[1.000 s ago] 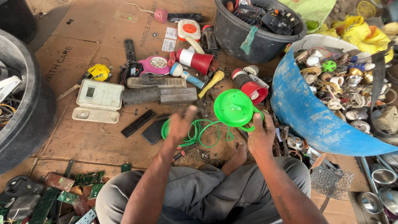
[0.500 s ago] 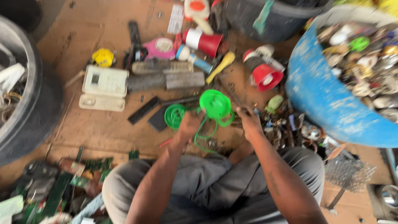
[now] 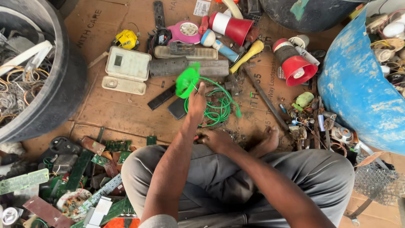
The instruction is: The person sits on a cardboard-covered floor and dismantles various electronic waste items. They use pliers to strip a green wire and a hammer to break apart a black plastic casing and a circuit board, separating components.
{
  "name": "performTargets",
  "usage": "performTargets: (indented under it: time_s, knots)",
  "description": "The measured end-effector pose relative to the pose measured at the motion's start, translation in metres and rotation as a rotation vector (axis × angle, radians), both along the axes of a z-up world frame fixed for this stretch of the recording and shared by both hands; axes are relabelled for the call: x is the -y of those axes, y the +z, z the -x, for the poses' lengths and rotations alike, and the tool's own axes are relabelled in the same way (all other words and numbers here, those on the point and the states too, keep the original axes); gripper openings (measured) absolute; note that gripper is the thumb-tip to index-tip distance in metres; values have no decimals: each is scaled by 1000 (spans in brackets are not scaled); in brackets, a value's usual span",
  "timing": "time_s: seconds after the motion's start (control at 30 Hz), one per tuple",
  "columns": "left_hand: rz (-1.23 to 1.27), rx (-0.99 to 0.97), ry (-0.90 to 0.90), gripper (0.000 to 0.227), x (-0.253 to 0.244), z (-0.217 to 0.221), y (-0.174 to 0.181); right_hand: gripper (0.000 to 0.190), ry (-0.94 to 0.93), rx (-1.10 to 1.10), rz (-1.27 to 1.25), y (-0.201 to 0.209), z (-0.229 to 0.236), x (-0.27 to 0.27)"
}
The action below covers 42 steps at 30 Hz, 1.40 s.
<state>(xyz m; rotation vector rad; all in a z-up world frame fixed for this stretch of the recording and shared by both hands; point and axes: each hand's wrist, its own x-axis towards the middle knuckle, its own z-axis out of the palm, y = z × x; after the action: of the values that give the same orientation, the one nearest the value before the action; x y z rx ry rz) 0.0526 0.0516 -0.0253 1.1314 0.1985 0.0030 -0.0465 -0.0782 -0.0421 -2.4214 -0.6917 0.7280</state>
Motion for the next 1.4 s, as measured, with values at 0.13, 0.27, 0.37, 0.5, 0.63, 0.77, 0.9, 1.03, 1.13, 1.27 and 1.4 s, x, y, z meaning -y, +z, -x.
performTargets:
  time_s: [0.13,0.27,0.37,0.5,0.63,0.77,0.9,1.03,1.13,1.27,1.4]
  knots:
    - [84,142,6,49,-8,-3,18,32,76,31,-28,-15,-18,-27]
    - [118,-2,83,55,-25,-5,23,28,200,101,-262,-29,-22,-25]
    - [206,-2,172,56,-33,-10,21,32,-153,172,-167,-23,-18,5]
    - [228,-4,218,53,-31,-11,24,36,-577,-302,-493,-10,-21,60]
    - [217,-22,186,54,-25,-13,22,25,-922,-228,-274,-22,-36,131]
    - [277,-11,130,57,-23,-8,23,20,-901,-599,-228,-38,-32,142]
    - [256,-32,117,57,-30,2,25,15,-1020,-516,-368,-1,-9,134]
    - [194,-110,194,52,-38,-10,2,21,-879,-59,-160,22,0,134]
    - [63,-197,308,55,-52,-31,-37,12,-893,-142,-593,3,-7,148]
    - [-424,-294,604,53,-99,-37,-71,19,-827,-754,-1335,-32,-17,154]
    - [-914,-303,735,44,-102,-9,-14,27,-923,-840,-1250,-8,-10,117]
